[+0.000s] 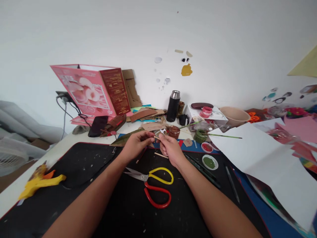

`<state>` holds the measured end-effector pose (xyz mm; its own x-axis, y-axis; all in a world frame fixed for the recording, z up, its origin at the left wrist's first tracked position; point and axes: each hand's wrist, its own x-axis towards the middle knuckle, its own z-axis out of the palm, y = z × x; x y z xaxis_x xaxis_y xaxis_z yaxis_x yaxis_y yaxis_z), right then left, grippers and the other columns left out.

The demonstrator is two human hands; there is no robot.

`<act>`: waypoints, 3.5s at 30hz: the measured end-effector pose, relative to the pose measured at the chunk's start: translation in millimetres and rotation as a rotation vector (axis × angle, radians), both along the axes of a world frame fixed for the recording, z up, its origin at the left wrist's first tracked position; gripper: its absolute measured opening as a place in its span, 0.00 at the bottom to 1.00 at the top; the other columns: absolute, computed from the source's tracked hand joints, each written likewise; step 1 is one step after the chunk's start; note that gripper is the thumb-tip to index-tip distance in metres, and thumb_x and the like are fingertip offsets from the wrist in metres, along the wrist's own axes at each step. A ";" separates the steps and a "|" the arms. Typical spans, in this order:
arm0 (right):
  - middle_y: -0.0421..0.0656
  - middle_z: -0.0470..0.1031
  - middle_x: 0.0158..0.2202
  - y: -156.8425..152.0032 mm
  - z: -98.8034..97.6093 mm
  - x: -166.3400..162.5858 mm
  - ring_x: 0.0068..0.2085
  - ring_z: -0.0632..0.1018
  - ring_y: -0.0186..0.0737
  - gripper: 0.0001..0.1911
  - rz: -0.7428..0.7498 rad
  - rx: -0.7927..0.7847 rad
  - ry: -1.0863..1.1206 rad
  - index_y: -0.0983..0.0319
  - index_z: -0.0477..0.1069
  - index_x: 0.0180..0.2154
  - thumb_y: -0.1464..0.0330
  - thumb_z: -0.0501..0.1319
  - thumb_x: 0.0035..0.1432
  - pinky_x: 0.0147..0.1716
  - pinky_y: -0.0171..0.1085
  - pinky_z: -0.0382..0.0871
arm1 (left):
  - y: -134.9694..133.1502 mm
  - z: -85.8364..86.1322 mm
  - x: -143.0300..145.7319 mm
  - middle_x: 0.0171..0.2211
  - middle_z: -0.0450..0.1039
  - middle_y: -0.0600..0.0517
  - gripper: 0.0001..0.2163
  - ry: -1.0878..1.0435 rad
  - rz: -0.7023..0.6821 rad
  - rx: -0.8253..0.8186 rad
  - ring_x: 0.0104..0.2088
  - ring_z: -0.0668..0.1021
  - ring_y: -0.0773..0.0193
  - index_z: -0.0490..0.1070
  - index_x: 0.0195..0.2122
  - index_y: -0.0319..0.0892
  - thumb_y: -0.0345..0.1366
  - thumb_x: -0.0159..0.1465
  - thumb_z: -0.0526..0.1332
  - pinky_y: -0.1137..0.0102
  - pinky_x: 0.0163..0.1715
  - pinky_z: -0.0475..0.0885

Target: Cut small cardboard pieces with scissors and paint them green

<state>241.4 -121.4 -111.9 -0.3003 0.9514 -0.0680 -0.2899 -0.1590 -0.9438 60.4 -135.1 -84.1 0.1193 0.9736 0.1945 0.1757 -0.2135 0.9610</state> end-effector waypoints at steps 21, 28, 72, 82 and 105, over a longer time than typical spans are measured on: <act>0.32 0.58 0.14 1.6 -9.8 -0.1 0.16 0.58 0.30 0.34 -0.029 0.150 -0.242 0.57 0.62 0.23 0.35 0.65 0.53 0.16 0.33 0.47 | -6.9 -1.2 -5.5 0.34 0.81 0.51 0.12 0.549 -0.060 0.218 0.32 0.78 0.59 0.78 0.40 0.44 0.44 0.70 0.59 0.67 0.35 0.67; 0.35 0.60 0.17 3.3 -19.6 2.8 0.19 0.61 0.33 0.34 -0.049 0.268 -0.374 0.57 0.64 0.23 0.35 0.60 0.60 0.19 0.34 0.51 | -5.5 -3.0 -6.7 0.35 0.83 0.49 0.14 0.598 -0.176 0.265 0.35 0.81 0.56 0.81 0.39 0.46 0.44 0.72 0.57 0.67 0.37 0.69; 0.31 0.61 0.16 1.1 -7.0 -0.7 0.18 0.60 0.31 0.24 -0.040 0.170 -0.223 0.58 0.71 0.33 0.45 0.65 0.60 0.17 0.31 0.51 | -4.8 -11.5 -2.4 0.31 0.81 0.51 0.16 0.528 -0.124 0.166 0.32 0.79 0.59 0.81 0.34 0.45 0.51 0.69 0.61 0.69 0.35 0.68; 0.30 0.60 0.16 6.5 -6.7 3.7 0.17 0.59 0.29 0.26 -0.038 0.138 -0.144 0.59 0.69 0.31 0.43 0.68 0.57 0.17 0.30 0.50 | -6.5 3.3 -2.9 0.42 0.83 0.48 0.20 0.348 -0.099 0.060 0.40 0.82 0.54 0.77 0.48 0.43 0.52 0.63 0.68 0.63 0.44 0.76; 0.44 0.81 0.33 -1.0 18.4 23.0 0.36 0.79 0.43 0.15 0.123 0.607 -1.110 0.60 0.78 0.36 0.55 0.66 0.68 0.33 0.37 0.61 | 2.7 0.4 -21.3 0.35 0.80 0.52 0.26 0.318 0.039 0.100 0.34 0.80 0.59 0.74 0.57 0.42 0.52 0.63 0.68 0.67 0.35 0.72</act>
